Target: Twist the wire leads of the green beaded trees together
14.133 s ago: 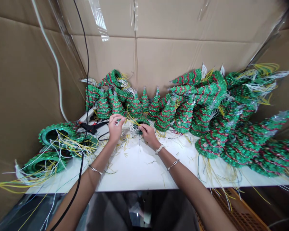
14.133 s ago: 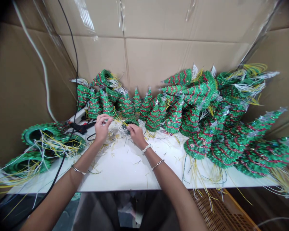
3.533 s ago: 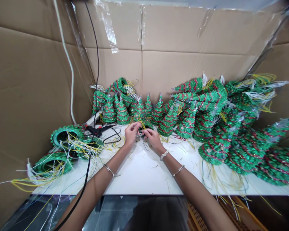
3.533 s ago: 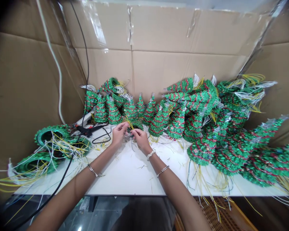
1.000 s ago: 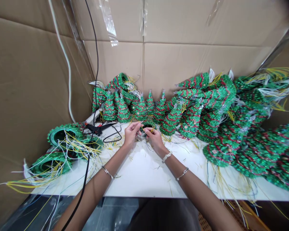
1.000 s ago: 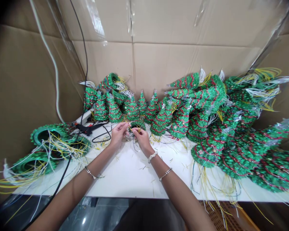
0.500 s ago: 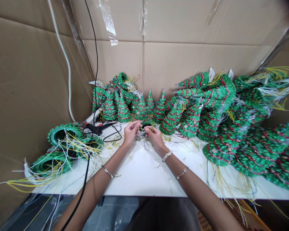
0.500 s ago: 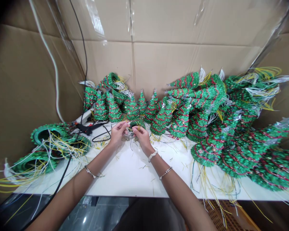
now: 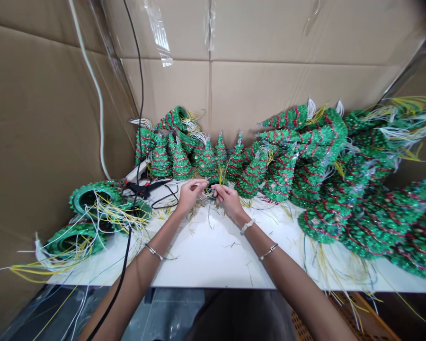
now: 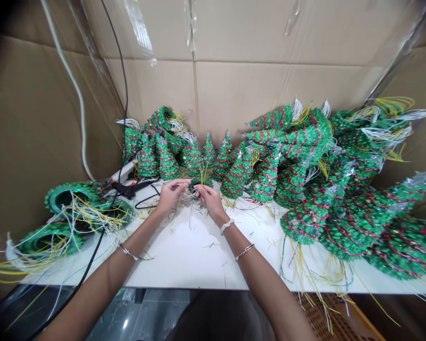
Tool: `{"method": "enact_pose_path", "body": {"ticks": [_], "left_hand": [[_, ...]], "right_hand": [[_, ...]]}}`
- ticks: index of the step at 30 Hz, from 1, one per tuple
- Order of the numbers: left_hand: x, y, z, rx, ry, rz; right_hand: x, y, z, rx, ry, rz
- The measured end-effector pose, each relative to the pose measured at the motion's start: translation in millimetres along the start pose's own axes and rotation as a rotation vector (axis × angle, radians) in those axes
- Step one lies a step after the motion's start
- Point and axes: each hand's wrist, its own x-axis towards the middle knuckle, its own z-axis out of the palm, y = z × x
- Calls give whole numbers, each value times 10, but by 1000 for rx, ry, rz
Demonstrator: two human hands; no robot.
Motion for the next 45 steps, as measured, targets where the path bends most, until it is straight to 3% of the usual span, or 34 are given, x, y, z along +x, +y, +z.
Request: {"method": "enact_pose_path", "body": {"ticks": [4,10,29,36,45], "left_hand": [[-58,28,116,10,-114,18],[-54,-9,122,20,-76,-3],[-13,-115,56,-5,-158,-14],[-22,-94,87,-1,-108,-29],[-22,-142,77,-81,2,-117]], "right_hand": [[-19,-30,-28,-127,-50,-16],[-29,-27,-44,-236,-120,-49],[22,8,-89,-270,-132,-45],[-6,-27,-61,-272,-105,-51],[-53,2,54,-124,42,-73]]}}
